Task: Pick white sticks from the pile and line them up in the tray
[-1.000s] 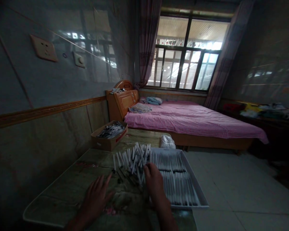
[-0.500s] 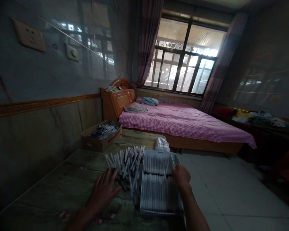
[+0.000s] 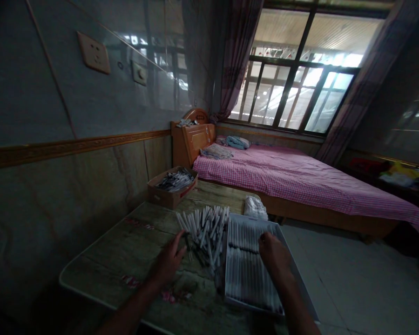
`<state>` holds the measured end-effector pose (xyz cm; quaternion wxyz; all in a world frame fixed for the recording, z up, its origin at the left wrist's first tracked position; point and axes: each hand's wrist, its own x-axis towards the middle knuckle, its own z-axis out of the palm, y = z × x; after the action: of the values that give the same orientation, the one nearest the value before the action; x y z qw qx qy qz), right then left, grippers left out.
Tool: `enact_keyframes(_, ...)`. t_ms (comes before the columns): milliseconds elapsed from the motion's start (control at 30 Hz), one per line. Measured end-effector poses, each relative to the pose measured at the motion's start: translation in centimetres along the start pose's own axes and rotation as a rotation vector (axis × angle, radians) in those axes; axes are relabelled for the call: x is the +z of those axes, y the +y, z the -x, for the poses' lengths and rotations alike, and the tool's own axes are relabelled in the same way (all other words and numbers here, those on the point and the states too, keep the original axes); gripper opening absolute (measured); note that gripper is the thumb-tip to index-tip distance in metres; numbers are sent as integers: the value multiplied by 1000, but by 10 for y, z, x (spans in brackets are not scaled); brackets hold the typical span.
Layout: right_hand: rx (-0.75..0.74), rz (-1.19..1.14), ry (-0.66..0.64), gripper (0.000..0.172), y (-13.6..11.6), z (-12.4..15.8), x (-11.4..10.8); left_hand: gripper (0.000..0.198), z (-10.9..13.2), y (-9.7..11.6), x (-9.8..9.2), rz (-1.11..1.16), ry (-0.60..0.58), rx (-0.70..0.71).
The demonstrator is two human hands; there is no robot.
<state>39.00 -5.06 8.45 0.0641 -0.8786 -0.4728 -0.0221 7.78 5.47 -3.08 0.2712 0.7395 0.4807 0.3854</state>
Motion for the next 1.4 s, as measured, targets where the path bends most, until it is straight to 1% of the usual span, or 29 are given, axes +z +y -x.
enact_keyframes(67, -137, -71, 20, 25, -33, 16, -4, 49, -3, -6, 2, 182, 96, -78)
enact_keyframes(100, -215, -92, 9, 24, -51, 25, -4, 47, -4, -9, 2, 267, 150, -120)
enact_keyframes(200, -354, -32, -42, 23, -99, 47, 1, 42, -7, -14, 1, 444, 268, -231)
enact_keyframes(267, -401, 20, -73, 22, -120, 55, 8, 38, -7, -15, -2, 498, 309, -264)
enact_keyframes(333, -416, 48, -99, 20, -132, 57, 15, 34, -6, -14, -5, 531, 332, -263)
enact_keyframes(467, -404, 71, -137, 18, -140, 54, 24, 29, -6, -12, -4, 548, 331, -274)
enact_keyframes(633, -358, 72, -170, 20, -139, 52, 20, 26, -7, -11, 1, 554, 335, -280)
enact_keyframes(767, -320, 52, -195, 21, -131, 53, 13, 25, -3, -2, -8, 549, 366, -267)
enact_keyframes(867, -321, -28, -181, 24, -127, 59, 14, 28, 5, 10, -17, 512, 376, -195)
enact_keyframes(900, -330, -102, -162, 25, -127, 64, 16, 29, 7, 14, -20, 517, 348, -170)
enact_keyframes(933, -341, -206, -145, 25, -129, 69, 20, 31, 10, 18, -21, 536, 289, -155)
enact_keyframes(1033, -378, -574, -145, 26, -144, 88, 33, 35, 15, 28, -22, 645, 27, -150)
enact_keyframes(1100, -398, -720, -143, 23, -155, 98, 42, 34, 15, 31, -21, 704, -105, -154)
enact_keyframes(1133, -401, -755, -145, 22, -159, 102, 46, 34, 14, 32, -21, 725, -142, -162)
enact_keyframes(1167, -400, -762, -144, 22, -162, 104, 49, 34, 13, 32, -22, 747, -157, -176)
enact_keyframes(1233, -383, -693, -143, 23, -161, 105, 53, 37, 11, 32, -23, 807, -126, -228)
enact_keyframes(1333, -343, -424, -103, 24, -152, 103, 55, 44, 6, 29, -25, 894, -14, -305)
enact_keyframes(1400, -323, -239, -93, 26, -147, 102, 55, 46, 5, 27, -26, 914, 51, -326)
